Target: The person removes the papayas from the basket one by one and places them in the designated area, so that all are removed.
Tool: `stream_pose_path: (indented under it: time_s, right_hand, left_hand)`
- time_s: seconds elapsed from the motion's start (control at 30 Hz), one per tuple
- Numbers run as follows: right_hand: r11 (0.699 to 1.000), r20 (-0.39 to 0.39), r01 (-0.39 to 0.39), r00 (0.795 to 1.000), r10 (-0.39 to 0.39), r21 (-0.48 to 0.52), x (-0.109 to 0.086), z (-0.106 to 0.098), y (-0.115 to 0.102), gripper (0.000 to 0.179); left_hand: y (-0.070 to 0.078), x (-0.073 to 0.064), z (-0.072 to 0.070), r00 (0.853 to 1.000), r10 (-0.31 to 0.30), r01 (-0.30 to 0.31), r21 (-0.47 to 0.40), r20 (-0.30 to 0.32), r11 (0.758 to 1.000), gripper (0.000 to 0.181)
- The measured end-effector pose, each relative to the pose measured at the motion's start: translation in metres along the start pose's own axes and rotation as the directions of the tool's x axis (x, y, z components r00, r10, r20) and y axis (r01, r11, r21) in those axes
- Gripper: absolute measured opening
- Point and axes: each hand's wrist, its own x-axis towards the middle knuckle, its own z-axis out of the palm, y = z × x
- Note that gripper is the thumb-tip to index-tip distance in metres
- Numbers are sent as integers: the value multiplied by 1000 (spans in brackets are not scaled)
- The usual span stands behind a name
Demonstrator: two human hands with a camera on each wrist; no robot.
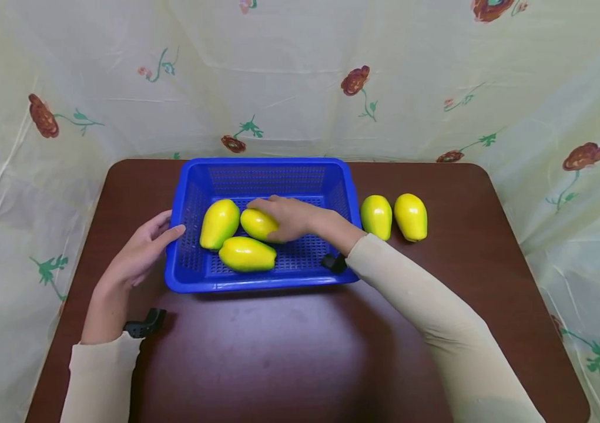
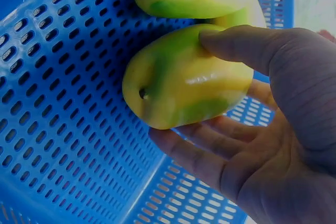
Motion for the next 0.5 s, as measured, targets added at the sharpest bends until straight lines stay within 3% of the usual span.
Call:
stream_pose_path:
  time_s: [0.5]
  right_hand:
    - [1000,-63,23,998,-23,-6,-14,-3,3,75]
  left_hand:
    - [-1,-1,1,1000,9,-9,-2,-1,1000,69]
